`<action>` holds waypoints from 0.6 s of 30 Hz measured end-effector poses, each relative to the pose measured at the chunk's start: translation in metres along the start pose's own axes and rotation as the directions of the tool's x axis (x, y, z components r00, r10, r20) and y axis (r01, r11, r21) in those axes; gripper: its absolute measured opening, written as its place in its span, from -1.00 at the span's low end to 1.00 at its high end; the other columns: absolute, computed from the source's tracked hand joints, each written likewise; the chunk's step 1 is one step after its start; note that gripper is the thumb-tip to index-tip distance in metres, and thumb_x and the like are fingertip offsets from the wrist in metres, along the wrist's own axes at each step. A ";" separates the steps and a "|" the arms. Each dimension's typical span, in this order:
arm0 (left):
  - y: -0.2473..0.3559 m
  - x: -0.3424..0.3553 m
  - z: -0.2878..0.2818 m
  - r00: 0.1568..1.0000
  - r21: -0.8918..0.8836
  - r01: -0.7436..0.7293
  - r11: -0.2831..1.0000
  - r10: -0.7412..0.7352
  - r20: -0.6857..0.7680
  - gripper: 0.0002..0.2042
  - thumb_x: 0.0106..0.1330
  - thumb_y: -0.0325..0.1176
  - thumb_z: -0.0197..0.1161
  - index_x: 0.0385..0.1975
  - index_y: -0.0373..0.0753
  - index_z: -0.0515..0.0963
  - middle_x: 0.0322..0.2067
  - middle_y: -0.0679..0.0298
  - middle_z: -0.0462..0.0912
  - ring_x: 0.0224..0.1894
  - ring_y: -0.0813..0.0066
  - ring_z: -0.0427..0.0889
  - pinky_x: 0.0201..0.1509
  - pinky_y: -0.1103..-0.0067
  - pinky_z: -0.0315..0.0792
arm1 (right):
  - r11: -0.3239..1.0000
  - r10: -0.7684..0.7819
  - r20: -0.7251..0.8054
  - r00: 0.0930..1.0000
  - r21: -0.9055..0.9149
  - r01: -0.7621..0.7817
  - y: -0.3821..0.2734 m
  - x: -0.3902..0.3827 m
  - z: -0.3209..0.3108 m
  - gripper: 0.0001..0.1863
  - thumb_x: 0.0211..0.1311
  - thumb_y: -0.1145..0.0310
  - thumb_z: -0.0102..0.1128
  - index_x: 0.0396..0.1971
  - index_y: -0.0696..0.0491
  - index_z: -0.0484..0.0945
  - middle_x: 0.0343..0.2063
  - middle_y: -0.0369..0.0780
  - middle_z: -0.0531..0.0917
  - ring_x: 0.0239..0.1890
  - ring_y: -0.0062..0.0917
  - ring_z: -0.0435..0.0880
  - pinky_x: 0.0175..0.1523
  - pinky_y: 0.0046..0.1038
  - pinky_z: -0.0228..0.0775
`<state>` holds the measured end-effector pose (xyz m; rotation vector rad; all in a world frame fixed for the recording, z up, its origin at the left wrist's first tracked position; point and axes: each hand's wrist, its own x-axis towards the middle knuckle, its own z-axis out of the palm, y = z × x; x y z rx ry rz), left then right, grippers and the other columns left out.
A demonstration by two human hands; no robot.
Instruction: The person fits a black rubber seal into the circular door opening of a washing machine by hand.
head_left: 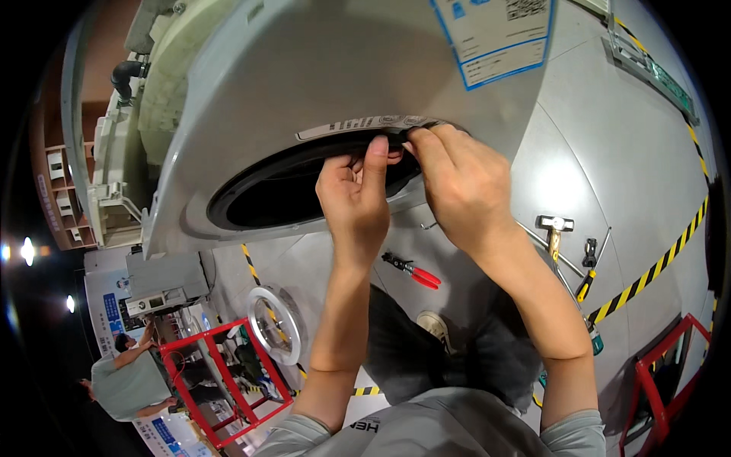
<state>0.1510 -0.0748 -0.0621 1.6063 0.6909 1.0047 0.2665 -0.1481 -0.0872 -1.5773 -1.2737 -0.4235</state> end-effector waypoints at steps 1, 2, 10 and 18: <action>0.000 0.001 -0.003 1.000 0.026 -0.015 1.000 0.015 0.008 -0.83 0.48 -0.45 0.23 -0.14 -0.48 0.58 -0.25 0.20 0.71 -0.25 0.57 0.68 -0.06 0.65 0.54 | 1.000 0.016 0.034 0.999 0.017 -0.017 -0.002 0.002 -0.003 -0.86 -0.07 0.49 0.23 -0.43 0.12 0.54 -0.52 -0.24 0.51 -0.49 -0.42 0.63 -0.38 -0.46 0.50; 0.000 0.003 -0.007 0.998 0.091 -0.032 0.995 0.028 0.048 -0.82 0.49 -0.44 0.22 -0.14 -0.48 0.58 -0.25 0.18 0.73 -0.23 0.55 0.69 -0.04 0.63 0.53 | 1.000 0.012 0.039 0.999 0.027 -0.013 0.000 0.003 -0.005 -0.87 -0.06 0.49 0.22 -0.44 0.11 0.53 -0.53 -0.24 0.51 -0.49 -0.43 0.62 -0.38 -0.46 0.50; 0.005 0.004 -0.006 0.999 0.139 -0.003 0.990 -0.003 0.043 -0.73 0.50 -0.32 0.25 -0.13 -0.48 0.57 -0.27 0.17 0.73 -0.22 0.50 0.70 -0.02 0.61 0.55 | 1.000 -0.015 0.051 0.999 0.024 0.014 0.000 0.008 -0.007 -0.88 -0.06 0.51 0.22 -0.51 0.07 0.45 -0.57 -0.26 0.49 -0.53 -0.44 0.61 -0.40 -0.46 0.48; 0.053 0.000 -0.003 0.991 0.895 0.082 0.438 -0.131 -0.026 -0.62 0.41 -0.07 0.33 -0.33 -0.36 0.68 -0.54 0.27 0.72 -0.56 0.35 0.55 -0.39 0.50 0.41 | 0.998 0.027 -0.005 1.000 0.057 -0.027 0.002 0.006 0.000 -0.83 -0.14 0.47 0.29 -0.54 0.01 0.45 -0.58 -0.25 0.49 -0.54 -0.44 0.61 -0.42 -0.44 0.48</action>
